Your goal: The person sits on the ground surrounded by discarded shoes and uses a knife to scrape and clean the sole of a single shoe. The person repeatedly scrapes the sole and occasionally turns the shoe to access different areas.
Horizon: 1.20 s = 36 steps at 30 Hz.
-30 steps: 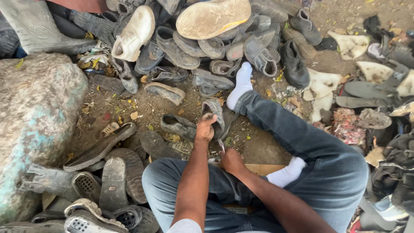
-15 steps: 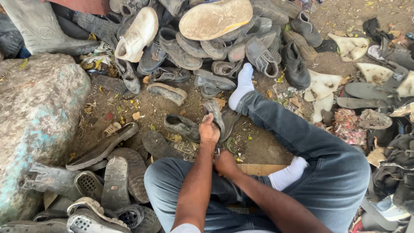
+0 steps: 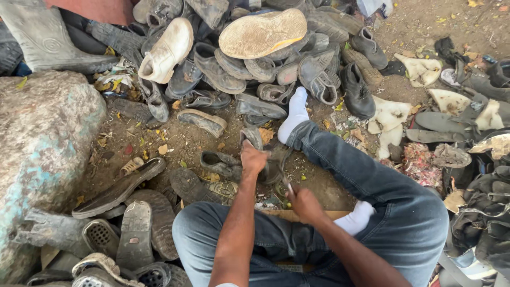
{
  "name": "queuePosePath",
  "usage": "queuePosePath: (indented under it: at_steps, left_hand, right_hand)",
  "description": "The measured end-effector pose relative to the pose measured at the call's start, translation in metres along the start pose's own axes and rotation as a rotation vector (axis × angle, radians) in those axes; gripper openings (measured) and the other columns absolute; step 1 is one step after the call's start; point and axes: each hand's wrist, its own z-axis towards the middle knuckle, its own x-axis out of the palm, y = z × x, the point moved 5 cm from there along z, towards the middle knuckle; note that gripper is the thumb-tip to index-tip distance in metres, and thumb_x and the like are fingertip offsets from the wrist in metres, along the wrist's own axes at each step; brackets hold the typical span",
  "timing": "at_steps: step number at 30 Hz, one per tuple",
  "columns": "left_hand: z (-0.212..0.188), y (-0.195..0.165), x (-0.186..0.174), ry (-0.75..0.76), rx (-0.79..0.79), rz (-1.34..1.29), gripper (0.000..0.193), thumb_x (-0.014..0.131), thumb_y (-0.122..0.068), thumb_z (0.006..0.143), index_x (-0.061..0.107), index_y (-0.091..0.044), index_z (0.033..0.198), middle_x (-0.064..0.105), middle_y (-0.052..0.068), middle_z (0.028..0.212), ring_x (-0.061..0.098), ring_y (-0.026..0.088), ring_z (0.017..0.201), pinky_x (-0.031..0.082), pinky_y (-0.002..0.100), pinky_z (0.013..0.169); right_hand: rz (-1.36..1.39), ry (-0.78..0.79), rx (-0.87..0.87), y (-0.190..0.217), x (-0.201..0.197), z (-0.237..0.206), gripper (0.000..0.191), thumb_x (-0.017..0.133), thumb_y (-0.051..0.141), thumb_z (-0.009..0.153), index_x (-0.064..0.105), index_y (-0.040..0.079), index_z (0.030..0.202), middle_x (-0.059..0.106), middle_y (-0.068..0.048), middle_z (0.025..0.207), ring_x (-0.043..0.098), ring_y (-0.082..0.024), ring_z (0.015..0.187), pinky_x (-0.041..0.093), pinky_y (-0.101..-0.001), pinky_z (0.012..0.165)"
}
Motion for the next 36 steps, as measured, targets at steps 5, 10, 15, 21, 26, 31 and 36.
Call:
queuePosePath:
  at_steps: [5,10,15,21,26,31,36]
  left_hand:
    - [0.016,0.01,0.002,0.237,-0.084,0.395,0.095,0.073,-0.019,0.083,0.018,0.016,0.152,0.066,0.035,0.119,0.066,0.045,0.113,0.053,0.047,0.097]
    - [0.024,0.009,-0.003,0.167,-0.124,0.277,0.084,0.071,-0.019,0.079,0.031,0.006,0.149,0.067,0.034,0.12,0.066,0.047,0.115,0.052,0.048,0.101]
    - [0.012,0.006,-0.003,0.122,-0.125,0.249,0.077,0.067,-0.019,0.085,0.034,-0.003,0.152,0.067,0.035,0.118,0.066,0.049,0.111,0.05,0.052,0.1]
    - [-0.002,0.008,-0.012,0.136,-0.058,0.12,0.082,0.084,-0.029,0.077,0.042,0.0,0.143,0.067,0.034,0.114,0.066,0.049,0.11,0.051,0.05,0.099]
    - [-0.008,0.0,-0.005,0.156,0.009,0.143,0.07,0.081,-0.021,0.082,0.048,-0.005,0.142,0.07,0.032,0.111,0.068,0.047,0.109,0.053,0.05,0.094]
    - [-0.012,-0.001,-0.005,0.107,0.004,0.117,0.07,0.081,-0.018,0.082,0.047,-0.003,0.142,0.07,0.033,0.109,0.068,0.048,0.106,0.054,0.05,0.093]
    - [-0.016,0.004,0.003,0.165,-0.037,0.185,0.071,0.08,-0.018,0.085,0.043,-0.003,0.145,0.07,0.033,0.105,0.069,0.048,0.104,0.054,0.05,0.093]
  right_hand:
    - [-0.233,0.143,-0.028,0.009,-0.033,0.038,0.043,0.06,0.029,0.094,0.062,0.012,0.134,0.07,-0.028,0.086,0.068,-0.045,0.083,0.053,-0.0538,0.072]
    - [-0.381,0.341,0.145,0.007,-0.062,0.041,0.043,0.046,0.038,0.11,0.073,0.005,0.114,0.075,-0.025,0.094,0.076,-0.039,0.09,0.054,-0.0497,0.085]
    - [-0.211,0.108,-0.029,0.01,-0.049,0.071,0.044,0.056,0.031,0.097,0.06,0.01,0.135,0.071,-0.029,0.1,0.068,-0.047,0.098,0.051,-0.0547,0.086]
    - [-0.228,0.055,0.006,0.018,-0.008,0.129,0.042,0.056,0.029,0.097,0.06,0.008,0.134,0.07,-0.031,0.099,0.067,-0.049,0.099,0.051,-0.0572,0.088]
    - [-0.271,0.018,-0.037,0.017,-0.001,0.111,0.036,0.056,0.027,0.098,0.064,0.006,0.126,0.071,-0.029,0.1,0.067,-0.048,0.1,0.053,-0.0554,0.088]
    - [-0.226,-0.076,-0.191,0.017,-0.001,0.08,0.049,0.056,0.019,0.092,0.055,-0.007,0.134,0.068,-0.034,0.087,0.068,-0.051,0.083,0.054,-0.0569,0.076]
    - [-0.191,-0.129,-0.369,0.03,-0.005,0.103,0.028,0.061,0.018,0.089,0.067,-0.006,0.102,0.067,-0.031,0.081,0.066,-0.053,0.076,0.053,-0.0573,0.068]
